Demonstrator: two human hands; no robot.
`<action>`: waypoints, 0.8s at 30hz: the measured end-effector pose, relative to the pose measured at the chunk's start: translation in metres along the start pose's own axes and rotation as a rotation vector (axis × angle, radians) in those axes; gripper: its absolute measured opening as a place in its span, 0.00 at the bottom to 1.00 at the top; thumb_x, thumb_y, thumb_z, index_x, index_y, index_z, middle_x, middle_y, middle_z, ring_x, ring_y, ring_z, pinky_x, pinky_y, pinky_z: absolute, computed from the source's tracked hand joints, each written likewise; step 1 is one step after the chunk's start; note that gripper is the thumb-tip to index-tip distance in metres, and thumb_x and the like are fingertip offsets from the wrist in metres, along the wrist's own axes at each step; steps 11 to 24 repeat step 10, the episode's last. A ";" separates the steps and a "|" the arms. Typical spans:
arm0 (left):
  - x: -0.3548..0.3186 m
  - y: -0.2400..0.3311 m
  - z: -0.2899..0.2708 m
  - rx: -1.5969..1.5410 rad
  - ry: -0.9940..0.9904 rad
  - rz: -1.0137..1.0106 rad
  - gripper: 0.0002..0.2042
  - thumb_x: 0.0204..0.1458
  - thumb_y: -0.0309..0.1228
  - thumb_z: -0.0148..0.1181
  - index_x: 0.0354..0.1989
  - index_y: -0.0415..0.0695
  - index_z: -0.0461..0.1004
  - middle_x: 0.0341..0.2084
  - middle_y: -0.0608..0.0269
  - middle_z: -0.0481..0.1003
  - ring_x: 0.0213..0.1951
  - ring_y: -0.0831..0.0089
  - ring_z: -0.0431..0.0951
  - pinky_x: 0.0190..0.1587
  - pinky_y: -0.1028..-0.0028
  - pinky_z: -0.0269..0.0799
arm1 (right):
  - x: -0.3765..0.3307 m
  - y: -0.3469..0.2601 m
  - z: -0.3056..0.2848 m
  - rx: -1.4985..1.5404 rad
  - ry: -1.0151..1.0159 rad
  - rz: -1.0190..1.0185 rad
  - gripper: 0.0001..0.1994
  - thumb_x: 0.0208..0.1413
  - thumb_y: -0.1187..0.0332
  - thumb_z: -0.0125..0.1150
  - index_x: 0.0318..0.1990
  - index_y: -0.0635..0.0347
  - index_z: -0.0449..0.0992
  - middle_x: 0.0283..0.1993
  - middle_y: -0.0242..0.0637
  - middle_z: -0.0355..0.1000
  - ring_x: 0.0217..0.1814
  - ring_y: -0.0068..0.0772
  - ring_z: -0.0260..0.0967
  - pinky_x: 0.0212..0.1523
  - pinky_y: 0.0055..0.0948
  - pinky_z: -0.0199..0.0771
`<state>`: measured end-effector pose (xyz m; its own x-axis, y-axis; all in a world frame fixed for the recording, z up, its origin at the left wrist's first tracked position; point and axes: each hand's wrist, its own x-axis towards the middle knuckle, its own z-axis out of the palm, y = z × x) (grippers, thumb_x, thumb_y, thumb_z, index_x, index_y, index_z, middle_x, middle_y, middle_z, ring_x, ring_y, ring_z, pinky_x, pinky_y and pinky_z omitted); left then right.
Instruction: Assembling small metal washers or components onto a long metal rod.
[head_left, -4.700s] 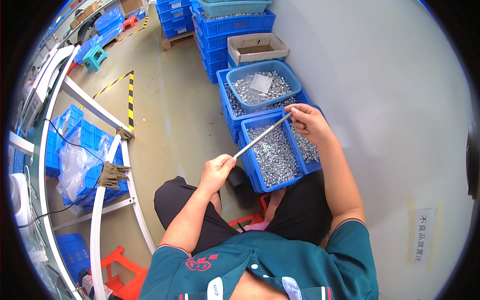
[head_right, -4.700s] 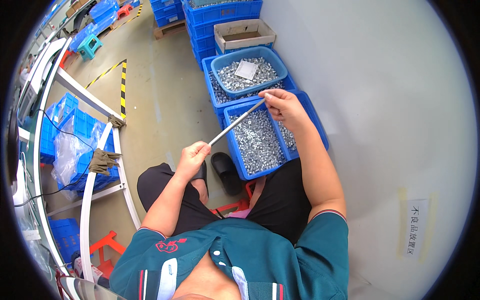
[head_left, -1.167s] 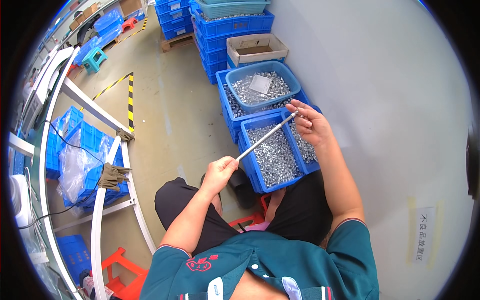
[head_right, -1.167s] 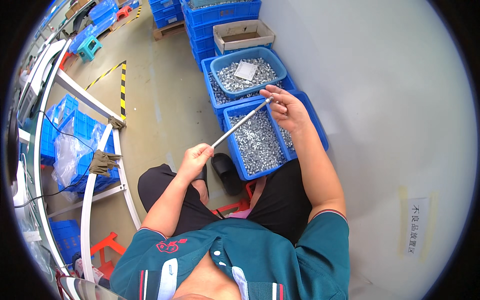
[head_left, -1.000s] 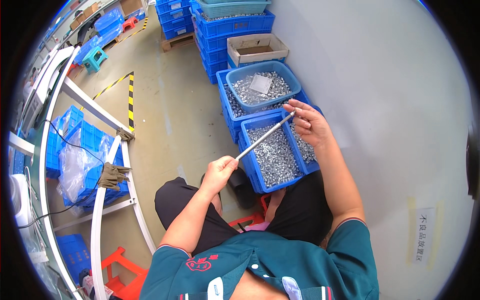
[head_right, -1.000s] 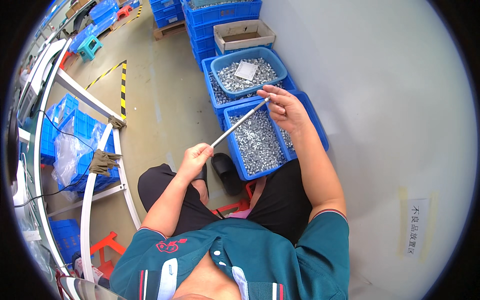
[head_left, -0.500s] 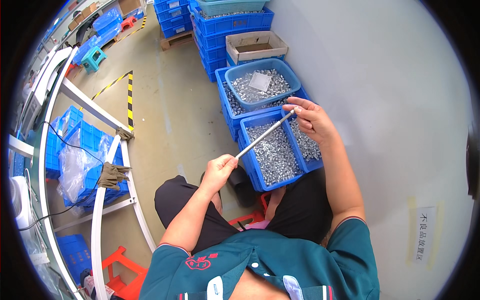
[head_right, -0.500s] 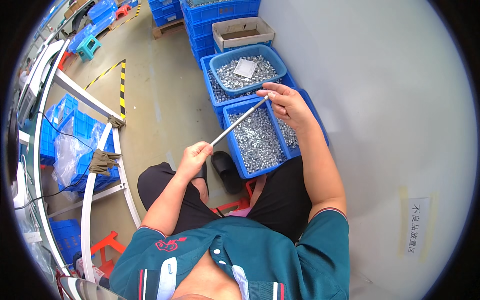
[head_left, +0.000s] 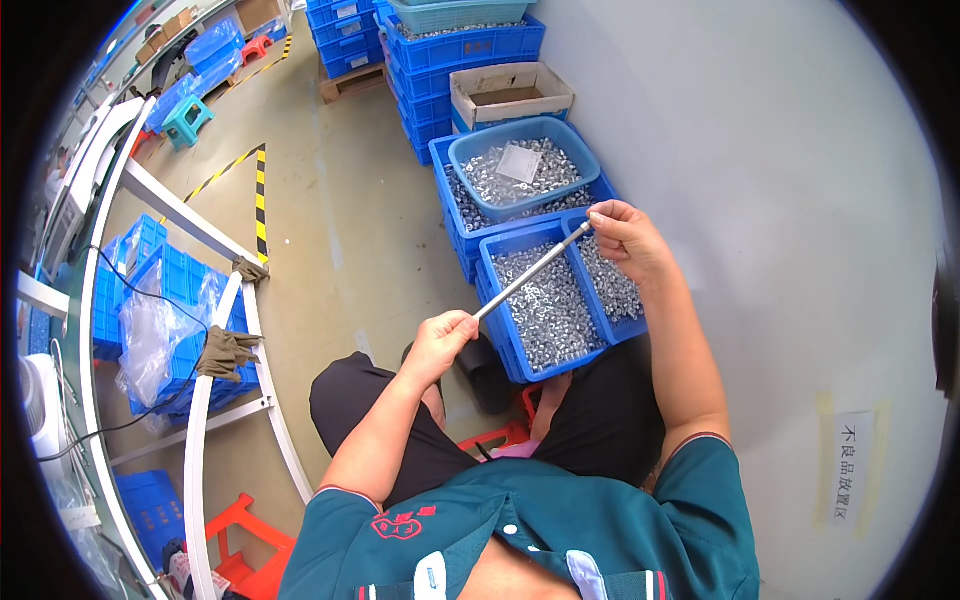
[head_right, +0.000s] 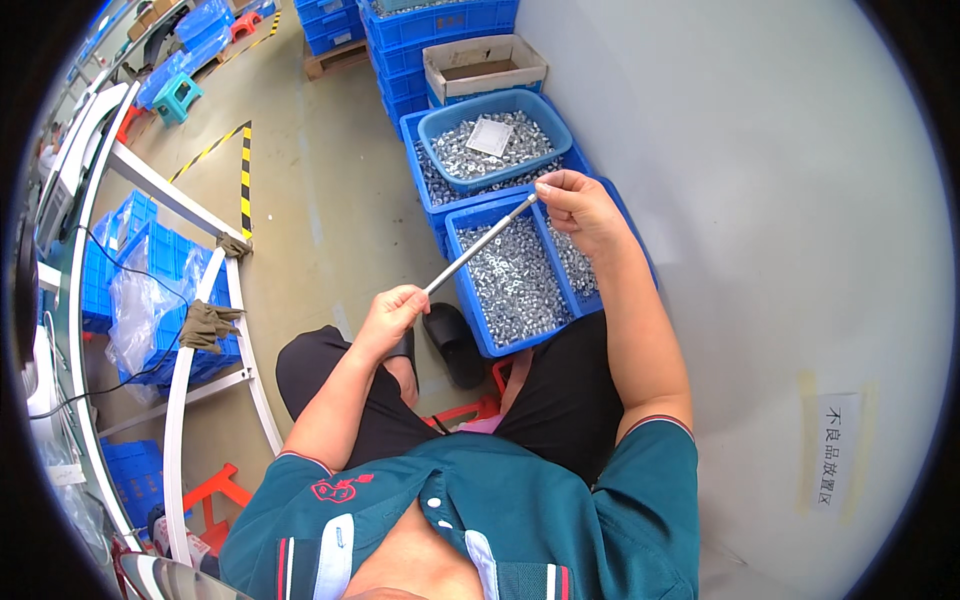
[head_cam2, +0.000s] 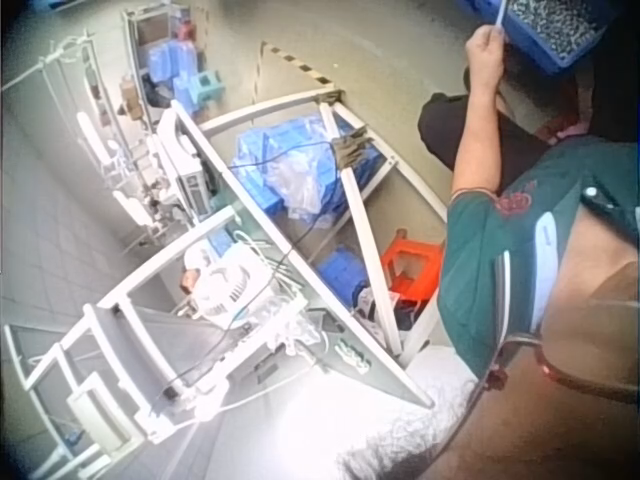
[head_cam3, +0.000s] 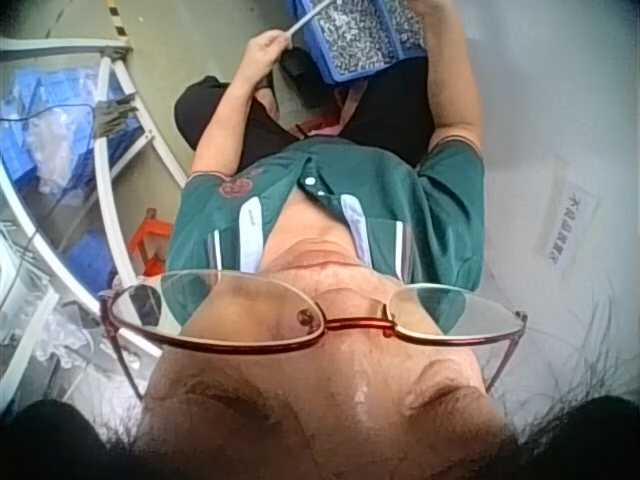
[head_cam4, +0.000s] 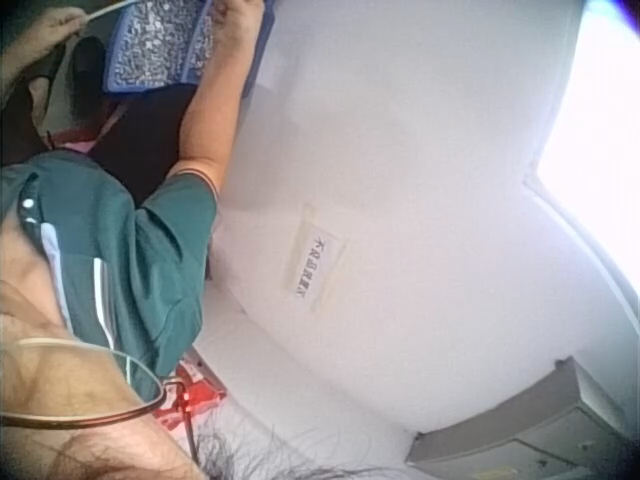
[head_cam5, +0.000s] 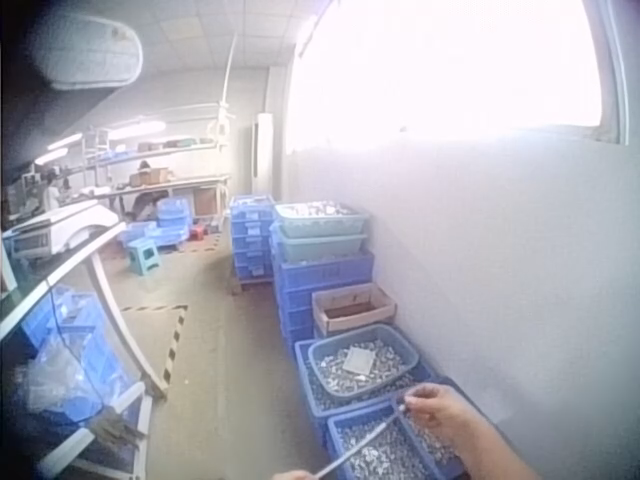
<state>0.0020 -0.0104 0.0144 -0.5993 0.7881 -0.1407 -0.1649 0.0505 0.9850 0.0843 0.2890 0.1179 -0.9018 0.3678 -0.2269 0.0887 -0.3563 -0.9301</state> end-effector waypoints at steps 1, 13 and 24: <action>0.000 0.000 0.000 0.000 0.000 -0.001 0.11 0.56 0.36 0.53 0.26 0.42 0.72 0.17 0.79 0.64 0.20 0.89 0.58 0.23 0.84 0.52 | 0.000 0.000 -0.002 0.000 0.001 0.001 0.05 0.51 0.73 0.60 0.34 0.61 0.71 0.21 0.24 0.61 0.15 0.12 0.51 0.14 0.12 0.48; 0.003 -0.006 -0.001 0.094 0.039 0.028 0.11 0.56 0.35 0.53 0.28 0.39 0.73 0.21 0.74 0.68 0.26 0.85 0.64 0.30 0.82 0.60 | -0.009 0.007 0.029 -0.184 -0.043 0.092 0.12 0.46 0.65 0.67 0.36 0.58 0.73 0.20 0.21 0.60 0.16 0.13 0.50 0.14 0.15 0.44; 0.003 -0.006 -0.001 0.094 0.039 0.028 0.11 0.56 0.35 0.53 0.28 0.39 0.73 0.21 0.74 0.68 0.26 0.85 0.64 0.30 0.82 0.60 | -0.009 0.007 0.029 -0.184 -0.043 0.092 0.12 0.46 0.65 0.67 0.36 0.58 0.73 0.20 0.21 0.60 0.16 0.13 0.50 0.14 0.15 0.44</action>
